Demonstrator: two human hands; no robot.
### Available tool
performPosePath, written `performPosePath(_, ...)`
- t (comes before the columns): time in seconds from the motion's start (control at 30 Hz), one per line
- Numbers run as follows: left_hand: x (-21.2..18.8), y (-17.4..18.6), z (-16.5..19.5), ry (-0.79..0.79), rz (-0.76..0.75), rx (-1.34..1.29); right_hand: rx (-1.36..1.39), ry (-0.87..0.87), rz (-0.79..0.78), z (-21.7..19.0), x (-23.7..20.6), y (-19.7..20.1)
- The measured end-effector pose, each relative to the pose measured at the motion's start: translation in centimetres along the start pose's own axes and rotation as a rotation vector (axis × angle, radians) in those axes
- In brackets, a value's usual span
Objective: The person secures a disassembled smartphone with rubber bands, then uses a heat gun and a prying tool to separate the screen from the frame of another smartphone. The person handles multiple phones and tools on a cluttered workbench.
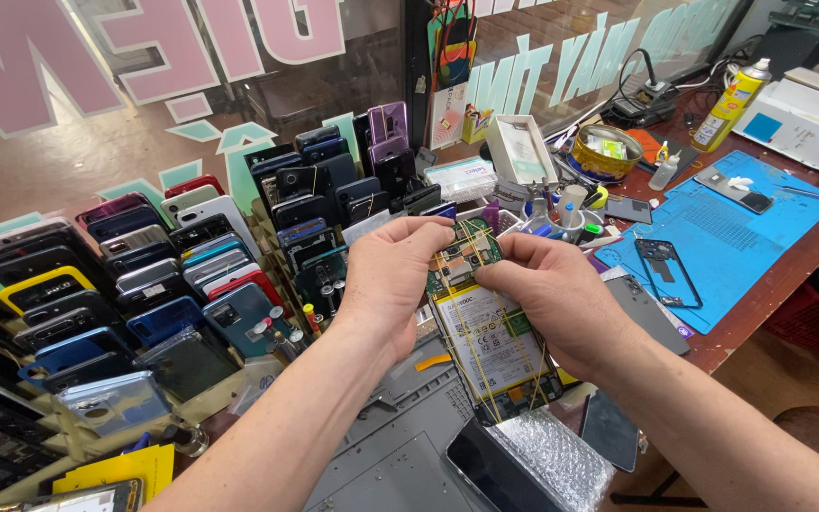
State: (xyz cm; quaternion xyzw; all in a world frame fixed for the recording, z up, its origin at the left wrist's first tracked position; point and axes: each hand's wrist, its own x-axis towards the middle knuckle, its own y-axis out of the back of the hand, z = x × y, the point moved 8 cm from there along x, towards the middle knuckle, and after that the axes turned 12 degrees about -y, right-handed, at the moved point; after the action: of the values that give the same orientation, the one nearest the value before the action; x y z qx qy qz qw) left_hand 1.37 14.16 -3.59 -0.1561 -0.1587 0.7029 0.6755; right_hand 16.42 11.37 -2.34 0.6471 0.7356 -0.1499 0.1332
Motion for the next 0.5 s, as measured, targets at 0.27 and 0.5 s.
performPosePath(0.27,-0.1,-0.3,0.0,0.017,-0.125,-0.062,-0.008,-0.005,0.012,-0.1,-0.1,0.3)
performPosePath(0.5,-0.3,-0.3,0.5,-0.012,-0.176,-0.106,-0.171,0.084,0.081,-1.0,-0.7,0.3)
